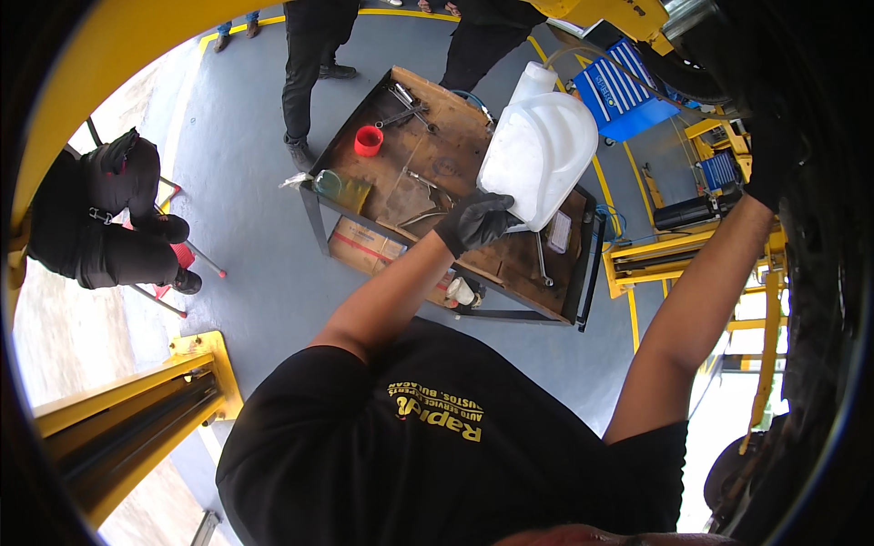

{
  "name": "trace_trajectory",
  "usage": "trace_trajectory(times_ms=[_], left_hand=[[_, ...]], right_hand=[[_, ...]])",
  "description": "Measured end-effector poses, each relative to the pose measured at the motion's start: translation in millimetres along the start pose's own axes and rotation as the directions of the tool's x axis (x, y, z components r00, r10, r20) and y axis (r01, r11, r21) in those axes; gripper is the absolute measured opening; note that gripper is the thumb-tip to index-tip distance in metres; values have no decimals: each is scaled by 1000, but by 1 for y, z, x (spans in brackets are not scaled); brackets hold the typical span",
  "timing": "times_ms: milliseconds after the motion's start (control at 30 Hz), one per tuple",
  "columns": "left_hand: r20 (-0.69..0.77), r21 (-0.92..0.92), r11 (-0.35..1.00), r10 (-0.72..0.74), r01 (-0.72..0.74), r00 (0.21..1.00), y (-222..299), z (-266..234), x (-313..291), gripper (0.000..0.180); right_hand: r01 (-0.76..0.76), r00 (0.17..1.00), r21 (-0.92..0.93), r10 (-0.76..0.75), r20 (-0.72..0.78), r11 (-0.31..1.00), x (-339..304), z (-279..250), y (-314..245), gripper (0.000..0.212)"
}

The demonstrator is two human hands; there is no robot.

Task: The person pours a clear liquid from a white plastic jug into a container under a raised white car. The person holds the jug with both hands and tilts it to pour the liquid. The person then sets the jug down on a nearby workbench.

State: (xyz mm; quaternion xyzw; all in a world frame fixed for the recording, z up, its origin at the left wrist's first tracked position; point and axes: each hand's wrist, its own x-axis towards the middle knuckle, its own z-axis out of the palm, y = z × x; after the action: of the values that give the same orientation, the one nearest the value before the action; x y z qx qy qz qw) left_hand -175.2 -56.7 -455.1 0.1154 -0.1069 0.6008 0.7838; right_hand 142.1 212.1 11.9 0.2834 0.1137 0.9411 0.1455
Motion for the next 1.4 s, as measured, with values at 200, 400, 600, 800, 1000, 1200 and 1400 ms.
trace_trajectory(times_ms=[200, 400, 600, 800, 1000, 1200, 1400], left_hand=[[51, -99, 995, 28, -23, 998, -8, 1, 13, 53], [45, -155, 988, 12, -4, 999, -15, -37, 22, 63], [56, -107, 994, -19, 25, 998, -14, -42, 21, 57], [62, -132, 991, -14, 22, 998, -15, -47, 24, 54], [82, -93, 995, -30, 37, 996, -18, -51, 31, 56], [95, -84, 996, -7, 15, 995, -16, -43, 31, 49], [68, -57, 998, -17, 21, 998, -20, -49, 36, 46]], right_hand=[[15, 998, 141, -22, 52, 990, 3, -4, 13, 51], [34, 997, 176, -45, 58, 984, 4, -5, 18, 53], [56, 994, 187, -73, 85, 981, 3, -6, 19, 55], [80, 988, 186, -103, 113, 979, 1, -5, 26, 57], [141, 978, 145, -161, 135, 979, -9, -4, 42, 60], [85, 988, 60, -92, 127, 995, -79, 22, 72, 56], [-277, 930, 919, 162, 330, -280, -121, 60, 85, 35]])
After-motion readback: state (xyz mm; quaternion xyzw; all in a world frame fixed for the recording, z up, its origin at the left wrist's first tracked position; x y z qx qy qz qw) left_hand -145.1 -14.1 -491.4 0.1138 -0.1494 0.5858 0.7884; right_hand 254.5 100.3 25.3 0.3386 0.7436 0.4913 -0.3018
